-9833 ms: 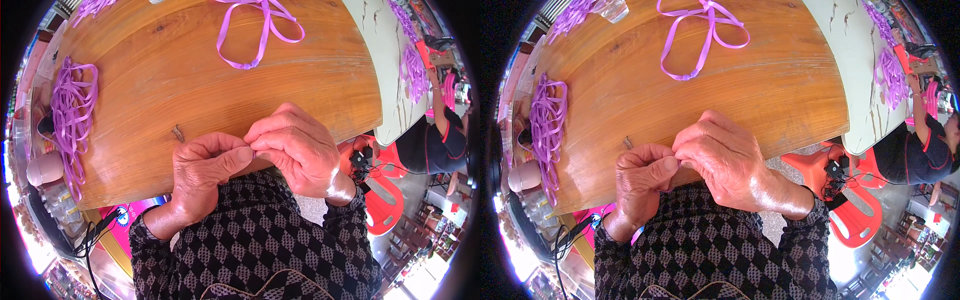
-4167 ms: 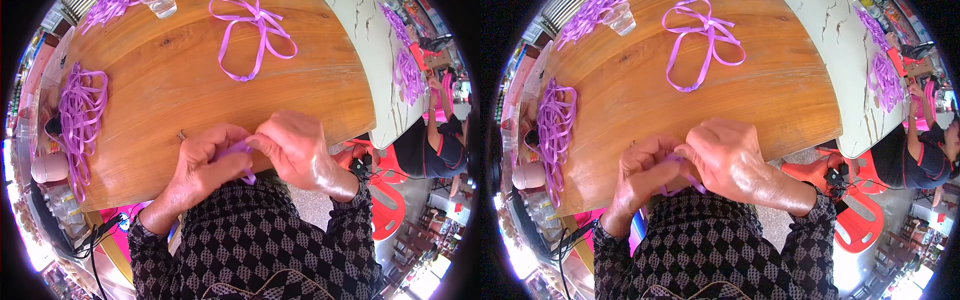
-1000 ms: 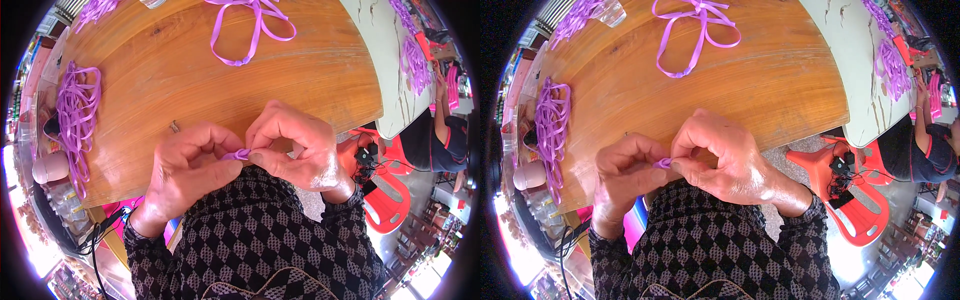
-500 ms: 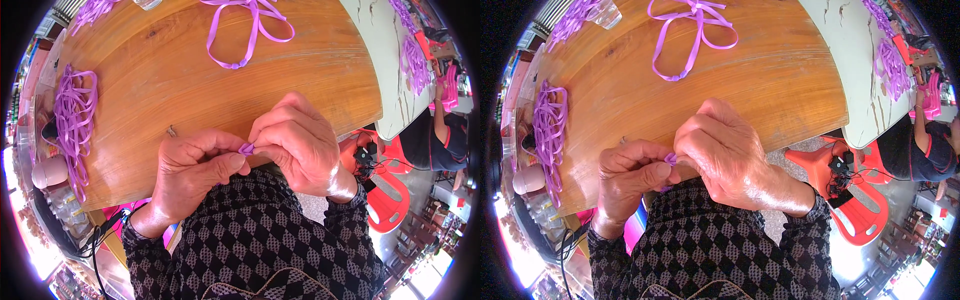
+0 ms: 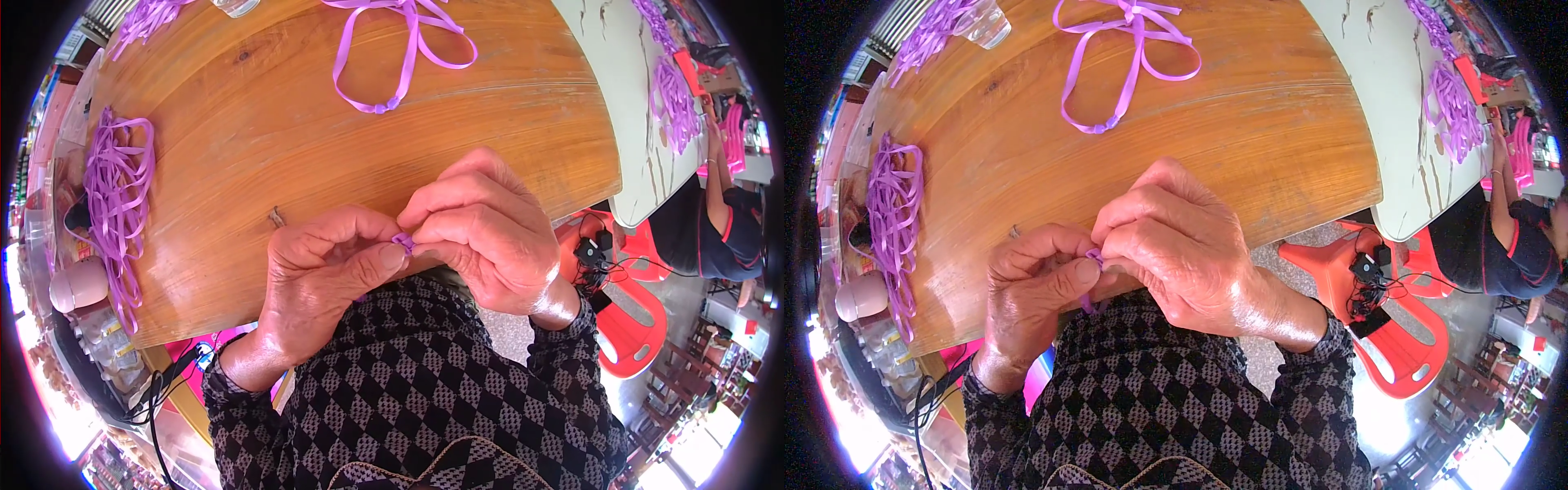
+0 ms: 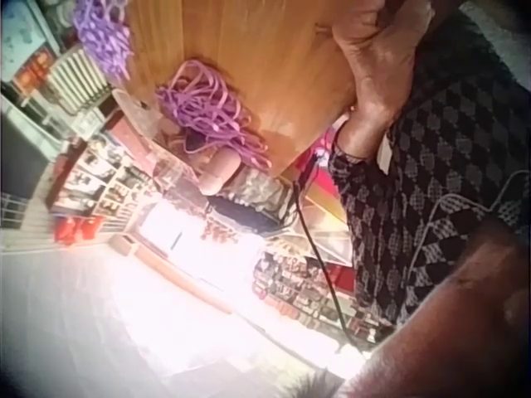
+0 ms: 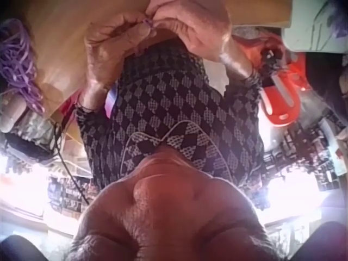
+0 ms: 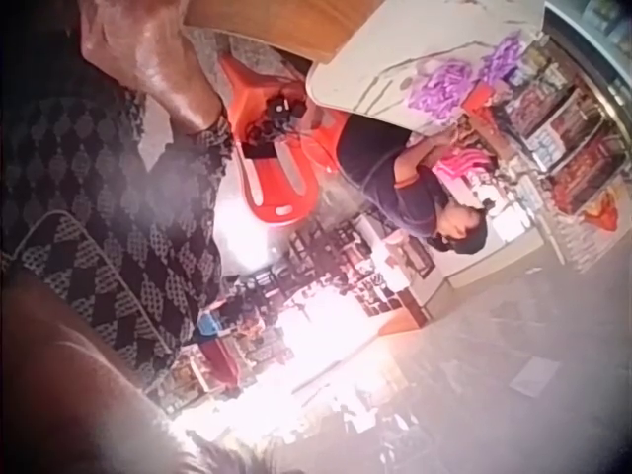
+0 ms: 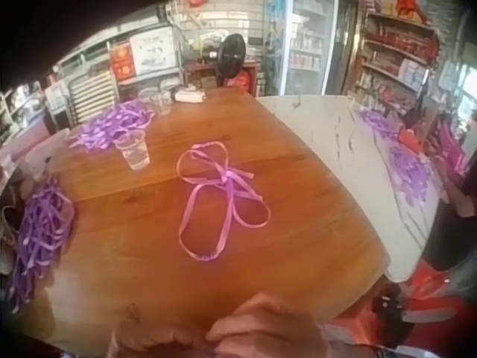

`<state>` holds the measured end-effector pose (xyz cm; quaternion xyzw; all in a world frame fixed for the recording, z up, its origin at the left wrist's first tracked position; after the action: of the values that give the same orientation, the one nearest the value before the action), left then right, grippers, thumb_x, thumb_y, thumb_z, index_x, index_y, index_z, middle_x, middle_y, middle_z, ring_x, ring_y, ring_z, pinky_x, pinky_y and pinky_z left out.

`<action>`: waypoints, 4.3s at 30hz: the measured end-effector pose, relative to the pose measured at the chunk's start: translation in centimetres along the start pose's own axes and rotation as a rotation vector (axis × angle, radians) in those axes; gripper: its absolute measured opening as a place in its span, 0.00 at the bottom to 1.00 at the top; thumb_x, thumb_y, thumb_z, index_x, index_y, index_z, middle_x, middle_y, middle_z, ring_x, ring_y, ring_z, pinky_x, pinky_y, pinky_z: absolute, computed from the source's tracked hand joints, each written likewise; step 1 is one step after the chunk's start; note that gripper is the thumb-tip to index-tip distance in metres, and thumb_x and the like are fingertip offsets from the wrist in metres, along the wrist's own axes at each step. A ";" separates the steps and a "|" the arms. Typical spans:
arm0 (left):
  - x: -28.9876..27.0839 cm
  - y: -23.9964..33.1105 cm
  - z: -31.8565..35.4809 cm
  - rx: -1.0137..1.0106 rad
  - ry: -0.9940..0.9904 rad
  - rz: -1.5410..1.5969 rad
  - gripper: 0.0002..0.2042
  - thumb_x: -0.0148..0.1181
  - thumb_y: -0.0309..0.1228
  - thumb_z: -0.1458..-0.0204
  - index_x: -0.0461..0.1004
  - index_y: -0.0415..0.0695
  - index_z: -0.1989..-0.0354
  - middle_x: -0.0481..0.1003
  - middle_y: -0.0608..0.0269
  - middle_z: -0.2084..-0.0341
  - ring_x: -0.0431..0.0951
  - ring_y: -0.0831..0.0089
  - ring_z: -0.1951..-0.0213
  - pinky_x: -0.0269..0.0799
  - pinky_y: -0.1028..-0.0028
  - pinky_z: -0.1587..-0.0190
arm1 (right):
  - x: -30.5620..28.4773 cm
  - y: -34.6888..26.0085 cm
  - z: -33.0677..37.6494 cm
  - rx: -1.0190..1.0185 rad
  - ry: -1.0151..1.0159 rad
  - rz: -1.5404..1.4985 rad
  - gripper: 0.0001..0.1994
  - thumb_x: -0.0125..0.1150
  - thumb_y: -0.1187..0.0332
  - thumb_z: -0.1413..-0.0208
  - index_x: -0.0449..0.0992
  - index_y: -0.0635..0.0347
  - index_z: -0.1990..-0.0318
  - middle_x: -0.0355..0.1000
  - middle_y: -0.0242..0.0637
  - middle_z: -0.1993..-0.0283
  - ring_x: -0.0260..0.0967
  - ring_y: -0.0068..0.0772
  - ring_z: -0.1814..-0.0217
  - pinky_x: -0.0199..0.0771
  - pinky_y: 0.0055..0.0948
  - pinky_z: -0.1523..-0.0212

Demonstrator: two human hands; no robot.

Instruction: The person ties a series of knots in a purple ribbon by hand, pulling the ribbon taut to secure each knot before setting it aside on the table.

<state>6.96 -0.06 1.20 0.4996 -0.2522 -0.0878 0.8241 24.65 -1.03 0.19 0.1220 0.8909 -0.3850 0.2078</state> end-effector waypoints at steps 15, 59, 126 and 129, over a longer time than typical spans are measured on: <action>0.6 0.2 0.3 -0.080 0.080 -0.006 0.06 0.60 0.24 0.53 0.75 0.35 0.67 0.75 0.67 0.75 0.68 0.86 0.75 0.63 0.86 0.73 | -0.5 -0.2 0.2 0.029 0.005 -0.070 0.10 0.65 0.70 0.62 0.72 0.66 0.72 0.72 0.39 0.69 0.65 0.34 0.71 0.64 0.27 0.72; 0.8 -0.6 0.3 -0.118 0.104 -0.036 0.06 0.58 0.26 0.51 0.75 0.36 0.67 0.73 0.71 0.79 0.62 0.90 0.79 0.54 0.88 0.78 | -0.5 0.1 1.2 0.225 -0.023 -0.268 0.10 0.67 0.73 0.62 0.73 0.63 0.71 0.72 0.37 0.68 0.64 0.32 0.68 0.63 0.26 0.69; 1.3 -1.5 -0.5 -0.244 0.169 0.091 0.06 0.60 0.26 0.58 0.74 0.35 0.76 0.70 0.68 0.86 0.59 0.85 0.86 0.51 0.83 0.82 | -1.0 0.3 2.6 0.307 -0.054 -0.255 0.08 0.64 0.72 0.57 0.73 0.64 0.69 0.72 0.36 0.71 0.64 0.32 0.70 0.63 0.27 0.70; 1.5 -1.5 -0.5 -0.234 0.182 0.085 0.06 0.60 0.26 0.57 0.74 0.35 0.76 0.69 0.69 0.86 0.58 0.85 0.86 0.50 0.82 0.83 | -0.6 0.3 2.6 0.289 -0.026 -0.229 0.07 0.64 0.74 0.57 0.73 0.64 0.70 0.71 0.36 0.71 0.64 0.32 0.71 0.63 0.27 0.72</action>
<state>8.63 -0.99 0.19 0.3950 -0.1856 -0.0358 0.8990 26.05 -2.82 -1.32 0.0434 0.8316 -0.5317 0.1546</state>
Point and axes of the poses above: each hand's wrist, its own z-axis away from the middle knuckle, its own x-axis out of the palm, y = z × x, the point moved 1 cm from there along -z, towards the middle knuckle
